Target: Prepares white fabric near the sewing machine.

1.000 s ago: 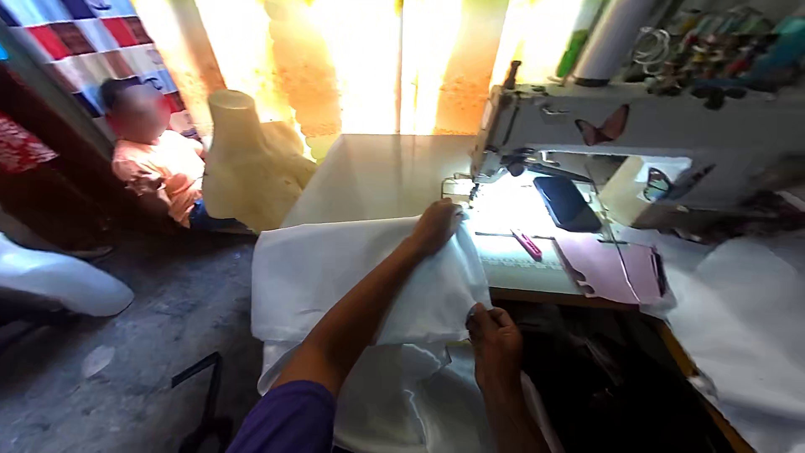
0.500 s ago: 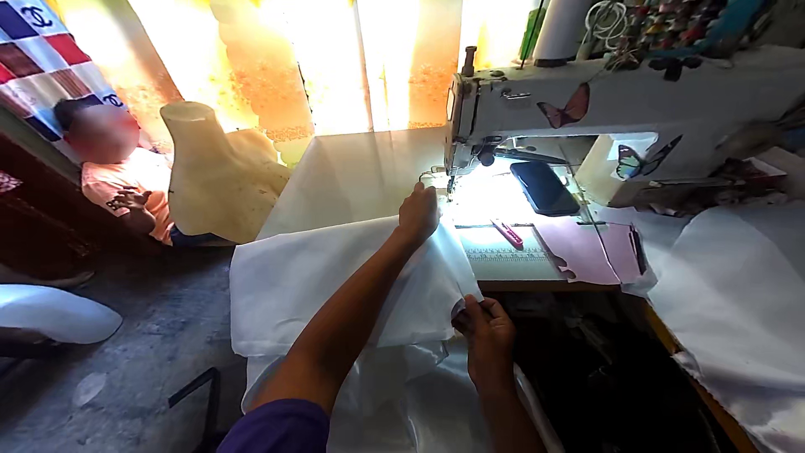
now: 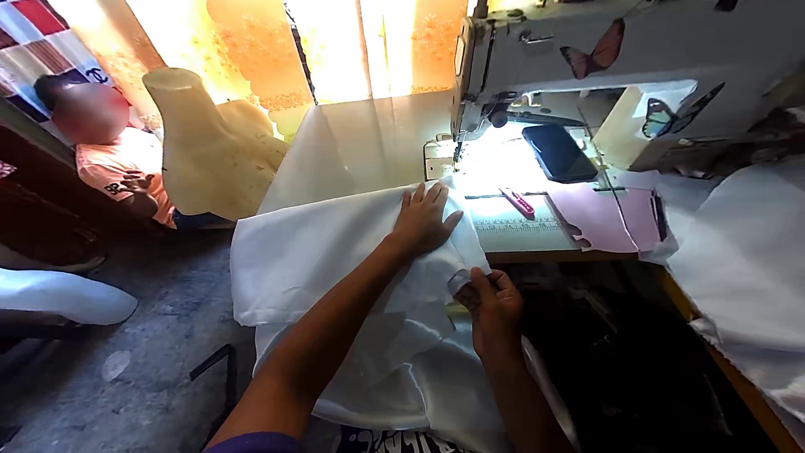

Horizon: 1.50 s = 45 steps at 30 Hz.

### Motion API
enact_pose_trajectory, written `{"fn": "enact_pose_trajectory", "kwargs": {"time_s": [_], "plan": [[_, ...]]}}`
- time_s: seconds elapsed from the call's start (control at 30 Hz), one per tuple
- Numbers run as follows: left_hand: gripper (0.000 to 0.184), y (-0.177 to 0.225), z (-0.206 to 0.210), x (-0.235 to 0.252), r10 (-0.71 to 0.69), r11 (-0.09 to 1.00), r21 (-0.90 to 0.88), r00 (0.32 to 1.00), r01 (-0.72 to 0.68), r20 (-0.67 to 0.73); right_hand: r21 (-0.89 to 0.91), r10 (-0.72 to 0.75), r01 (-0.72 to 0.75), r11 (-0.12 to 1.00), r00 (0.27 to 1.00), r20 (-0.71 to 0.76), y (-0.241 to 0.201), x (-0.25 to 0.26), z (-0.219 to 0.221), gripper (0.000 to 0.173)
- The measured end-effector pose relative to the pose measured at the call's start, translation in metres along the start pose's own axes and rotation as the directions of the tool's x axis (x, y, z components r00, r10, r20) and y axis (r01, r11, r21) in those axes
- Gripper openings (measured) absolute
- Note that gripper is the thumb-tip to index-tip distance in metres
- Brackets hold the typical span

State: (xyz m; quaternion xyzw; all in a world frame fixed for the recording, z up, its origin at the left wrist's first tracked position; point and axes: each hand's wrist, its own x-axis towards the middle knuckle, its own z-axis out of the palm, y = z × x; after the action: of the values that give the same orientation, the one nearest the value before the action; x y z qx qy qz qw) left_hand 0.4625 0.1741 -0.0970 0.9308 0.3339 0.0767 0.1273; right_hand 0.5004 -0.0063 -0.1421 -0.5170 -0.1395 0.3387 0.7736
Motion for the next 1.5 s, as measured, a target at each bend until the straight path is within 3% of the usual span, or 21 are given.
{"fn": "enact_pose_trajectory", "kwargs": {"time_s": [0.27,0.47,0.53,0.63,0.7,0.83,0.97,1.07,1.2,1.3,1.5], "plan": [[0.066,-0.037,-0.005,0.03,0.313,0.95,-0.005,0.95,-0.313,0.01,-0.035,-0.005,0.007,0.999,0.998,0.063,0.007,0.0,0.02,0.006],[0.067,-0.04,-0.005,0.037,0.335,0.942,0.004,0.942,-0.335,-0.003,-0.347,-0.019,0.105,0.932,0.97,0.241,-0.018,0.021,0.005,0.012],[0.067,-0.037,-0.007,0.035,0.311,0.95,0.011,0.95,-0.312,0.016,-0.485,-0.047,0.194,0.852,0.953,0.298,-0.03,0.027,-0.004,0.014],[0.068,-0.032,-0.007,0.03,0.284,0.959,0.004,0.959,-0.284,0.019,-0.662,-0.259,0.441,0.606,0.896,0.36,-0.058,0.047,-0.017,0.02],[0.068,-0.031,-0.007,0.028,0.271,0.963,-0.009,0.963,-0.271,0.015,-0.707,-0.348,0.514,0.486,0.856,0.384,-0.083,0.07,-0.01,0.023],[0.065,-0.031,-0.005,0.026,0.267,0.963,-0.029,0.964,-0.267,-0.012,-0.82,-0.147,0.461,0.339,0.887,0.438,-0.107,0.13,0.025,0.028],[0.059,-0.028,-0.002,0.021,0.281,0.958,-0.028,0.953,-0.286,-0.114,-0.837,0.095,0.512,0.194,0.839,0.536,-0.098,0.188,0.055,0.033],[0.055,-0.026,-0.008,0.024,0.273,0.961,-0.02,0.957,-0.276,-0.096,-0.799,0.18,0.572,0.185,0.779,0.6,-0.091,0.208,0.067,0.025],[0.028,-0.024,-0.031,0.045,0.223,0.965,-0.122,0.97,-0.234,-0.101,-0.791,0.232,0.571,0.218,0.757,0.61,-0.092,0.215,0.063,0.021],[0.038,-0.031,-0.045,0.063,0.14,0.986,-0.086,0.99,-0.14,-0.005,-0.811,0.283,0.559,0.171,0.761,0.584,-0.09,0.218,0.064,0.026],[0.03,-0.044,-0.057,0.081,0.21,0.942,-0.301,0.963,-0.151,0.172,-0.738,0.144,0.618,0.269,0.732,0.666,-0.094,0.21,0.055,0.028]]}}
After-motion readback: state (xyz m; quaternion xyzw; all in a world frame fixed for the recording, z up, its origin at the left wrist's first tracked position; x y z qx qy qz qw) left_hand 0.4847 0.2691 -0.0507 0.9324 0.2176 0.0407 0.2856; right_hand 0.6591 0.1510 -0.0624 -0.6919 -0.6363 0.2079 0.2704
